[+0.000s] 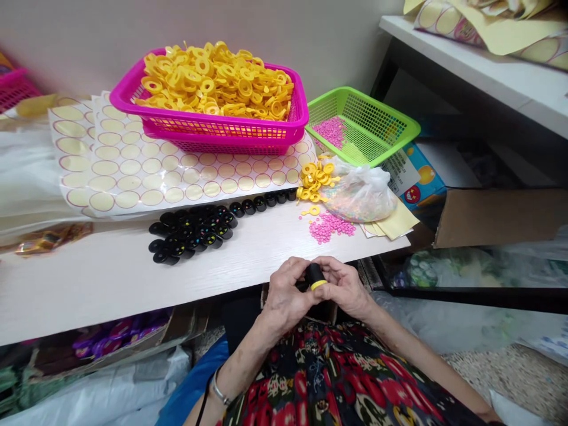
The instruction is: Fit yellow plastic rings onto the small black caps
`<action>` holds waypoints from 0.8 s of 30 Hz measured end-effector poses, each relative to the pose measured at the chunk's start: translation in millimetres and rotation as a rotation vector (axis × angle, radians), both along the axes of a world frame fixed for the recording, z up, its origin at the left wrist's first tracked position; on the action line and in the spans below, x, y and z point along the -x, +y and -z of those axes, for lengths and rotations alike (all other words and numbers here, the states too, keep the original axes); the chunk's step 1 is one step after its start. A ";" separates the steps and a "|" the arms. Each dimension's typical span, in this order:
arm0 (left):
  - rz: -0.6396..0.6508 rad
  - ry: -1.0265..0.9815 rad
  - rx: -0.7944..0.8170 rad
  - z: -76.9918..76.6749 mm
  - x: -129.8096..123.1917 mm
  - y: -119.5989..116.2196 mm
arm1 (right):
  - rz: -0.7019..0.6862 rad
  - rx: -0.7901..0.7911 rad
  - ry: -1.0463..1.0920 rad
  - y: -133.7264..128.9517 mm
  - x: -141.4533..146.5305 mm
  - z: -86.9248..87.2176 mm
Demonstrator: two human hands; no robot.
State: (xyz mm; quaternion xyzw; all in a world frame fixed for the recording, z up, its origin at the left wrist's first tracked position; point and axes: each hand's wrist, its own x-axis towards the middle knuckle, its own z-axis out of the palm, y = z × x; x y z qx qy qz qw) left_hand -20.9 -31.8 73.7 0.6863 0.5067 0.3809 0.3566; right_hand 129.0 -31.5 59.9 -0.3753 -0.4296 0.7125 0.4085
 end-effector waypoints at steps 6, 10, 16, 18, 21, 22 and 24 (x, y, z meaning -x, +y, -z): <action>-0.053 0.004 0.207 7.7 -2.7 1.9 | 0.033 0.007 -0.145 5.9 7.0 1.0; -0.058 -0.132 0.286 22.0 -2.1 7.9 | 0.116 0.232 -0.074 15.7 16.5 13.9; 0.058 -0.222 0.195 22.8 7.6 12.2 | 0.037 0.302 0.085 17.3 17.9 11.7; 0.064 -0.226 0.160 22.3 10.1 13.0 | -0.030 0.309 0.119 15.0 14.8 7.3; 0.074 -0.220 0.057 24.8 11.6 13.3 | -0.051 0.319 0.097 12.2 11.1 2.0; 0.077 -0.205 0.008 26.2 11.6 13.1 | -0.039 0.315 0.087 11.5 10.8 0.9; 0.078 -0.161 -0.098 28.9 11.1 12.0 | -0.016 0.304 0.078 10.2 11.8 -0.1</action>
